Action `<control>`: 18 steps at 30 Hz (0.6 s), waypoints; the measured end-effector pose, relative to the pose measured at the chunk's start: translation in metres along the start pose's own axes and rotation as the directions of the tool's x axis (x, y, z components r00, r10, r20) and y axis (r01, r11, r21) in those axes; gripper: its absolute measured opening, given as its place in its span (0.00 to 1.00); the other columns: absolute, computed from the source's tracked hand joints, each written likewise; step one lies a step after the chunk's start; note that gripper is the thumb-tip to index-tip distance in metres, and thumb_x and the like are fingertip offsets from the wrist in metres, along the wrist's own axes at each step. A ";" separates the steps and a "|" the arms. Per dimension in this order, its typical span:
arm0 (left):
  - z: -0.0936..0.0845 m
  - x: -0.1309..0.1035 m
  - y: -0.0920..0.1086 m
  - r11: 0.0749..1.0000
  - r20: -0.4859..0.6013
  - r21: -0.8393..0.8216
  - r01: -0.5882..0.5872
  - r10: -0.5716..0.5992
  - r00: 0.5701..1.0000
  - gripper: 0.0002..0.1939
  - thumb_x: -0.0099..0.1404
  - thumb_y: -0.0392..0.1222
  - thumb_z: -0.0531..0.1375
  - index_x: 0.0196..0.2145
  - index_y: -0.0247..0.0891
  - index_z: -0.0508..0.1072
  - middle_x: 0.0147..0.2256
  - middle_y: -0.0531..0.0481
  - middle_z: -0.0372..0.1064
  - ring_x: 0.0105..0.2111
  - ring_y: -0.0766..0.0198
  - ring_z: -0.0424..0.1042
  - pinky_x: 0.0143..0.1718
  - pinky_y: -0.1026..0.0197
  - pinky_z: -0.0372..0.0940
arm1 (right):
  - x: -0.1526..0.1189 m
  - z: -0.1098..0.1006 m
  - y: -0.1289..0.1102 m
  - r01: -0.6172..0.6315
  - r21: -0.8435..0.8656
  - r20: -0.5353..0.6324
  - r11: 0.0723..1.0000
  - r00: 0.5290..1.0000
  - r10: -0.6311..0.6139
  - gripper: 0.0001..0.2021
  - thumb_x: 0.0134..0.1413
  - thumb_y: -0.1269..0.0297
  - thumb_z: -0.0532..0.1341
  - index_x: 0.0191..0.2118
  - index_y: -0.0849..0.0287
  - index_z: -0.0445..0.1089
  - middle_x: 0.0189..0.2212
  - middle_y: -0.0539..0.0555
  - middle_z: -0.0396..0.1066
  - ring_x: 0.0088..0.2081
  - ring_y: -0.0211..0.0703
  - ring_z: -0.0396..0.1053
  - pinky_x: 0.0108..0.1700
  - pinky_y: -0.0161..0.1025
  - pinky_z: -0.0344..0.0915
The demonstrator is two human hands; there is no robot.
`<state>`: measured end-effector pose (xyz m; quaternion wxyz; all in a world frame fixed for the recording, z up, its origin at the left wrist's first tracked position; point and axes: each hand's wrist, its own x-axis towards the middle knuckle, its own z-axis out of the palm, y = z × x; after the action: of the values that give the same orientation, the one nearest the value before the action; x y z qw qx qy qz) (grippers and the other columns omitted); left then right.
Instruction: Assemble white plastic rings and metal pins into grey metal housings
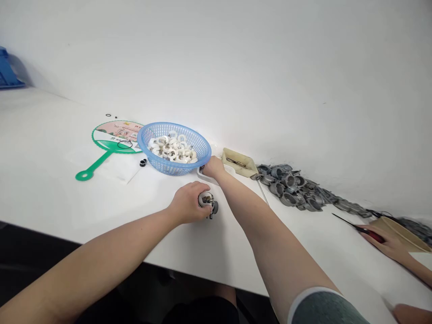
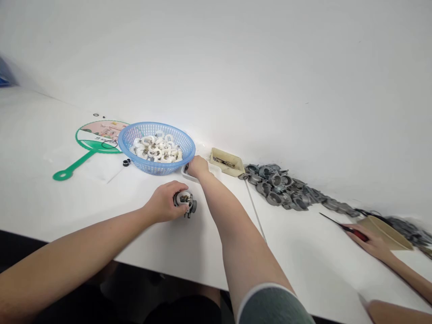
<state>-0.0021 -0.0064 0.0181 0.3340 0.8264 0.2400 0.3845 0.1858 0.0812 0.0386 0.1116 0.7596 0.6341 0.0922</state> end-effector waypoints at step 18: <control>0.000 0.000 -0.002 1.000 0.011 0.016 -0.012 0.012 1.000 0.19 0.48 0.40 0.60 0.40 0.38 0.67 0.37 0.48 0.69 0.38 0.58 0.68 0.41 0.56 0.64 | -0.011 -0.008 0.012 -0.108 0.068 -0.043 0.992 0.993 0.111 0.12 0.47 0.65 0.59 0.39 0.60 0.73 0.38 0.61 0.72 0.43 0.47 0.67 0.43 0.35 0.60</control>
<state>-0.0027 -0.0054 0.0164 0.3264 0.8327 0.2364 0.3798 0.1925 0.0687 0.0495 0.0665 0.7942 0.5964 0.0954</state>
